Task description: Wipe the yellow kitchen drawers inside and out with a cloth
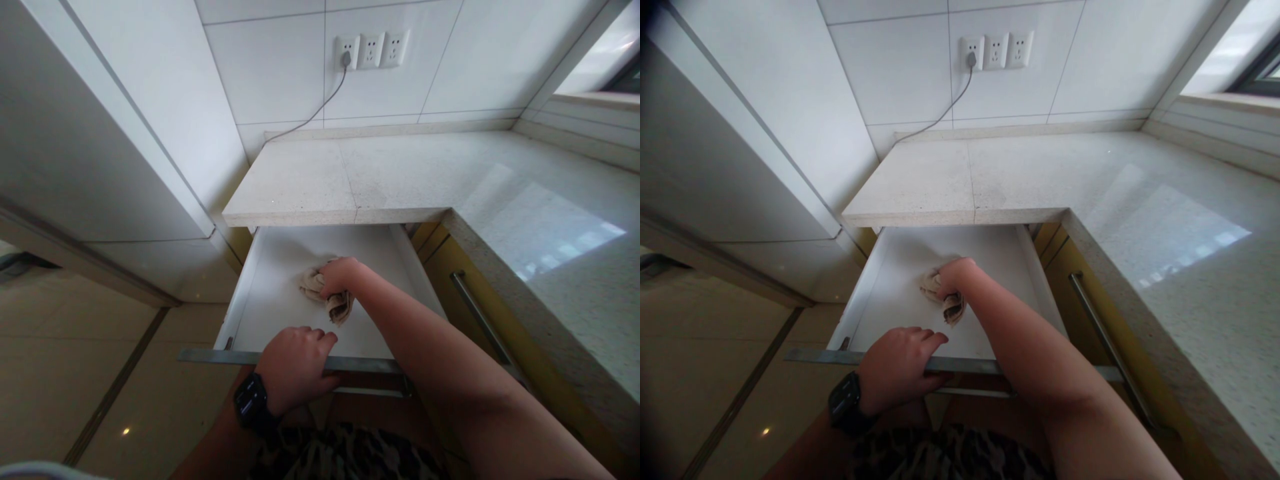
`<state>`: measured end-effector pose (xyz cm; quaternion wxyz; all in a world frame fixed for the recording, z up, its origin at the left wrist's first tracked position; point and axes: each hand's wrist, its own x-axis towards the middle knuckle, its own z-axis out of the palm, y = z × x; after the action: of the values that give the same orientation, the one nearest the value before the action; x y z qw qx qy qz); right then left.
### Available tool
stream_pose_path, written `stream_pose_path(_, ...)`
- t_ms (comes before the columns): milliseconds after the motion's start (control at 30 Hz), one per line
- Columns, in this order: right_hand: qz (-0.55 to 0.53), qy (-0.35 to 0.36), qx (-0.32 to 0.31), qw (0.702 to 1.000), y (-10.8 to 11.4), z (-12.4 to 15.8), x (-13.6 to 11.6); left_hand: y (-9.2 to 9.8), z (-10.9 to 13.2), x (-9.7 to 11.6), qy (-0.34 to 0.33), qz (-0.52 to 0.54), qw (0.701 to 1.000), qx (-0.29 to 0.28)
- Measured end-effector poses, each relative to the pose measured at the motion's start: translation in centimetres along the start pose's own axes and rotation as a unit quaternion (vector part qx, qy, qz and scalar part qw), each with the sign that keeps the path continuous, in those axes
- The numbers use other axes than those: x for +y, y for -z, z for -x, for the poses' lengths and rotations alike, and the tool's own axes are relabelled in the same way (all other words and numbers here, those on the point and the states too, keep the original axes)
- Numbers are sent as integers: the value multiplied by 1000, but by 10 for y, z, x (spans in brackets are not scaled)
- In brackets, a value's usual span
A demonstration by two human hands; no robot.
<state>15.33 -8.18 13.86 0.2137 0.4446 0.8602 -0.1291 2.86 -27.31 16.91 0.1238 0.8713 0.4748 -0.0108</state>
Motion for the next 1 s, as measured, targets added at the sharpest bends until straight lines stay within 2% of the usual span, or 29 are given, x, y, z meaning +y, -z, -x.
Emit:
stream_pose_path(333,-21,-19,94,995,-15,-5,7,-2,1,-1,1,3,1000,6)
stream_pose_path(433,-20,-20,89,996,-15,-8,9,-2,2,-1,3,5,1000,7)
stream_pose_path(700,5,-6,30,1000,-4,-1,1,-2,1,-1,0,2,1000,4)
stream_pose_path(1000,-27,-22,88,995,-18,-9,10,-2,1,-1,3,2,1000,3)
